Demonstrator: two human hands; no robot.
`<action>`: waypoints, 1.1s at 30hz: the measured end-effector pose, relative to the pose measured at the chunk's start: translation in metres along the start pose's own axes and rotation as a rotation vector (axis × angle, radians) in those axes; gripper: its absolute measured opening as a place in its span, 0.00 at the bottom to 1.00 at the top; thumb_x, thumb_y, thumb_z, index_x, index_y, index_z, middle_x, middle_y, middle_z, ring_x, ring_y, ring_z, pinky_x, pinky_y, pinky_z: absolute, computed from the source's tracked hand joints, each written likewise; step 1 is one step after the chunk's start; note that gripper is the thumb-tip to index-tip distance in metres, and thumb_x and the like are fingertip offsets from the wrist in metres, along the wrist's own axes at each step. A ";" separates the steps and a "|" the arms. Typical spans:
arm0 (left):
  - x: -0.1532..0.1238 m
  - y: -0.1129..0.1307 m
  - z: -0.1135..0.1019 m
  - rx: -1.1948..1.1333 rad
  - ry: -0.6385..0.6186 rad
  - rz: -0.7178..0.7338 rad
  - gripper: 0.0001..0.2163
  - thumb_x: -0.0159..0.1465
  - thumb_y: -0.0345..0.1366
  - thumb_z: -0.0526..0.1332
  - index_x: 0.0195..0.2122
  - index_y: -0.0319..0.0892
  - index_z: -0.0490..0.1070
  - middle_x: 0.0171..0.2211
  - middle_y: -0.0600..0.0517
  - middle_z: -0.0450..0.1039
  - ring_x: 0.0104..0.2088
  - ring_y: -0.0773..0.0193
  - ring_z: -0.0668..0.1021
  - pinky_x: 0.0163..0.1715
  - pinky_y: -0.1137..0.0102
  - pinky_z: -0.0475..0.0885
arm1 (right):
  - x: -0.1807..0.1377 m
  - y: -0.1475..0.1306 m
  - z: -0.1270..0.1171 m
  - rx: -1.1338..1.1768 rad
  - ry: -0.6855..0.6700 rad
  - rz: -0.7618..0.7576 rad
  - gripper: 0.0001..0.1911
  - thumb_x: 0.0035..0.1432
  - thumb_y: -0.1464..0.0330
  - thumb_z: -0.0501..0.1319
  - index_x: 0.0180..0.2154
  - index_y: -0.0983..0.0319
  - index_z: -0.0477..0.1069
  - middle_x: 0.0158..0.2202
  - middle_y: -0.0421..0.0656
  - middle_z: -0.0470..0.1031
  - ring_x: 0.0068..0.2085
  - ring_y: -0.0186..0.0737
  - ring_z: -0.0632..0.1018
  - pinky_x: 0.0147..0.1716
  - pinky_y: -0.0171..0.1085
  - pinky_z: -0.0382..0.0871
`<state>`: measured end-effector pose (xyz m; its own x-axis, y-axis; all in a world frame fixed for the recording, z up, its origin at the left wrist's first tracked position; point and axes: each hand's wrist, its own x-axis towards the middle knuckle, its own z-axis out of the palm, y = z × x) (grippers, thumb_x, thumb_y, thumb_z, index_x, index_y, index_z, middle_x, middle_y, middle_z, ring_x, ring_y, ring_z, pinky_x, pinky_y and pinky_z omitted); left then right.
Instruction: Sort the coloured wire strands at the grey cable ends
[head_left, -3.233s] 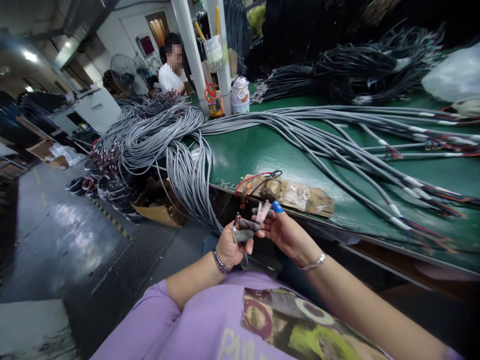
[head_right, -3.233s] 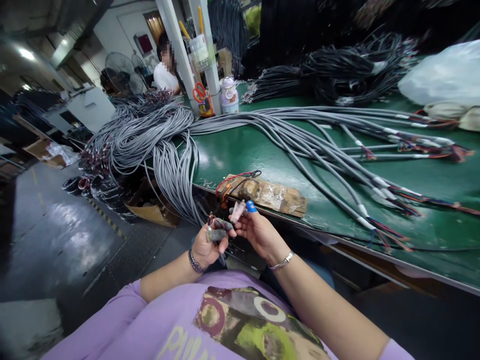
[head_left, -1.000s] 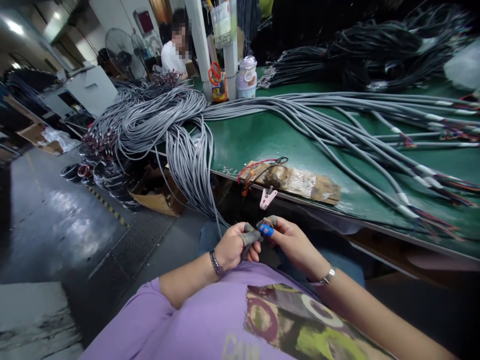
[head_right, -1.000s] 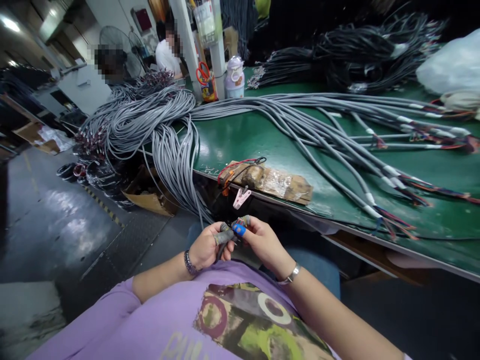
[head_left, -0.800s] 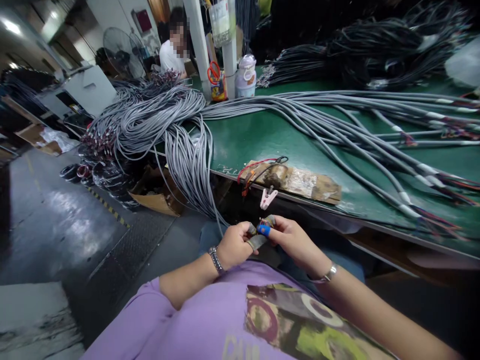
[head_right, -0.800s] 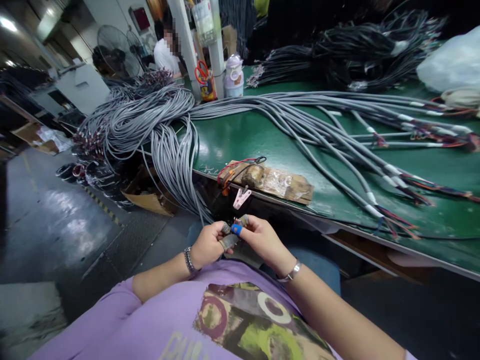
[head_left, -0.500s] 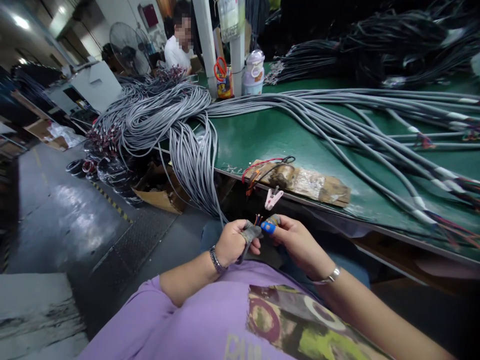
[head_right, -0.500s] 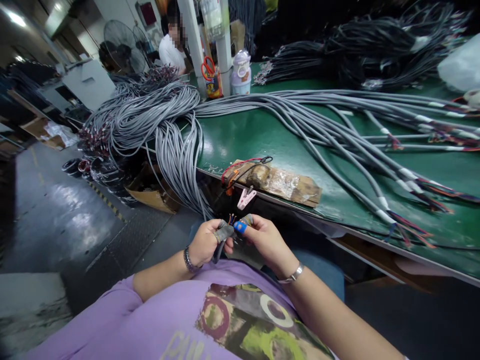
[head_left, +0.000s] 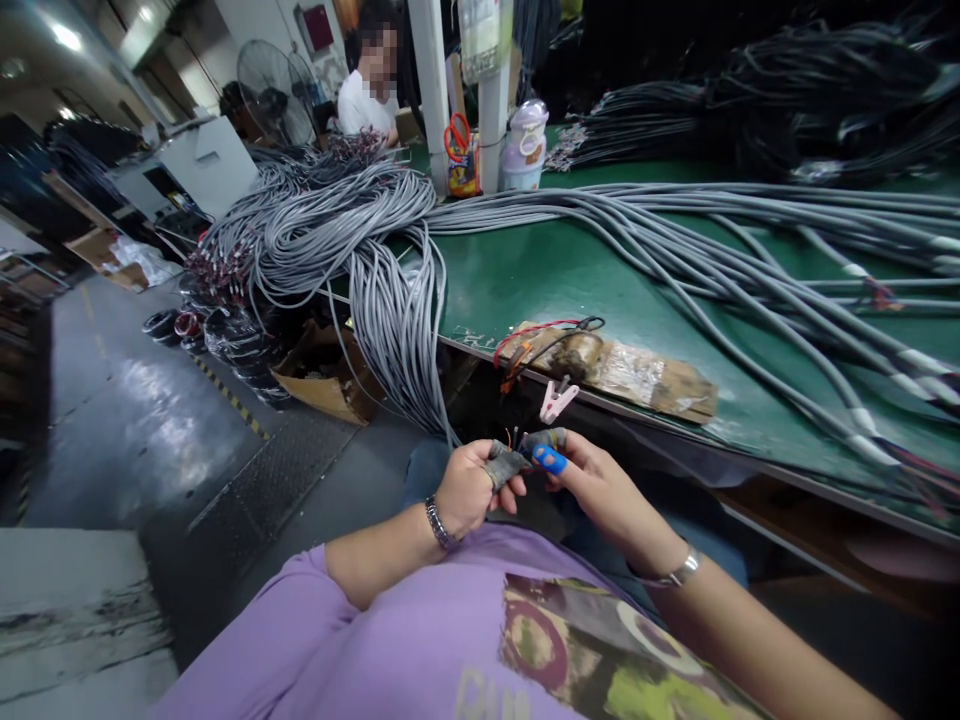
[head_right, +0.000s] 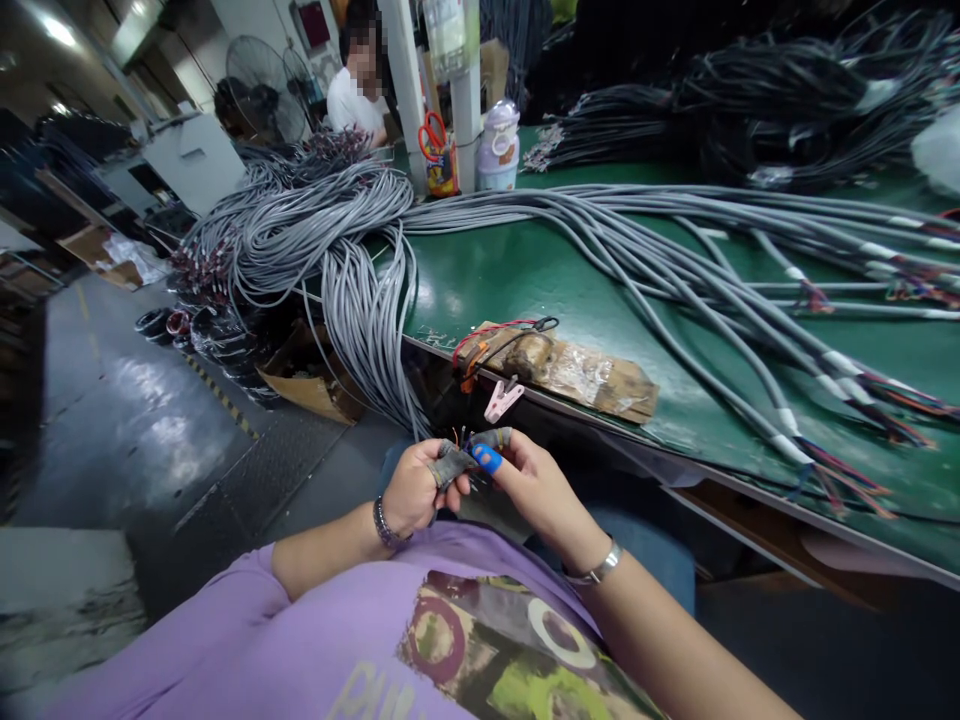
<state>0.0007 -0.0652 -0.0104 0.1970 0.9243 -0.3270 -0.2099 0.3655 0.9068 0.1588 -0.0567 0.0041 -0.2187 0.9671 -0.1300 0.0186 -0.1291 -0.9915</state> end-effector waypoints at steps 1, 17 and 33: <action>0.000 -0.001 -0.001 0.017 -0.014 0.000 0.13 0.52 0.43 0.66 0.25 0.39 0.66 0.18 0.55 0.71 0.12 0.74 0.69 0.09 0.78 0.50 | 0.002 -0.001 0.002 0.025 -0.012 0.017 0.20 0.49 0.52 0.66 0.34 0.61 0.73 0.31 0.42 0.74 0.30 0.37 0.71 0.27 0.34 0.64; 0.001 -0.006 -0.006 0.100 -0.099 -0.009 0.15 0.55 0.47 0.64 0.25 0.39 0.66 0.18 0.54 0.71 0.12 0.73 0.69 0.09 0.78 0.51 | 0.005 0.008 0.009 0.198 -0.001 0.064 0.18 0.45 0.54 0.71 0.29 0.61 0.74 0.27 0.39 0.73 0.28 0.34 0.70 0.30 0.34 0.64; 0.001 0.001 0.001 0.027 0.037 0.043 0.15 0.54 0.46 0.64 0.25 0.40 0.65 0.18 0.55 0.70 0.12 0.74 0.69 0.09 0.79 0.52 | 0.003 0.013 0.012 0.164 0.088 0.069 0.20 0.44 0.52 0.70 0.29 0.62 0.73 0.25 0.40 0.71 0.25 0.33 0.67 0.25 0.34 0.63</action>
<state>0.0011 -0.0644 -0.0099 0.1529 0.9427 -0.2966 -0.1914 0.3227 0.9270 0.1468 -0.0576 -0.0089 -0.1359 0.9693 -0.2051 -0.1306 -0.2228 -0.9661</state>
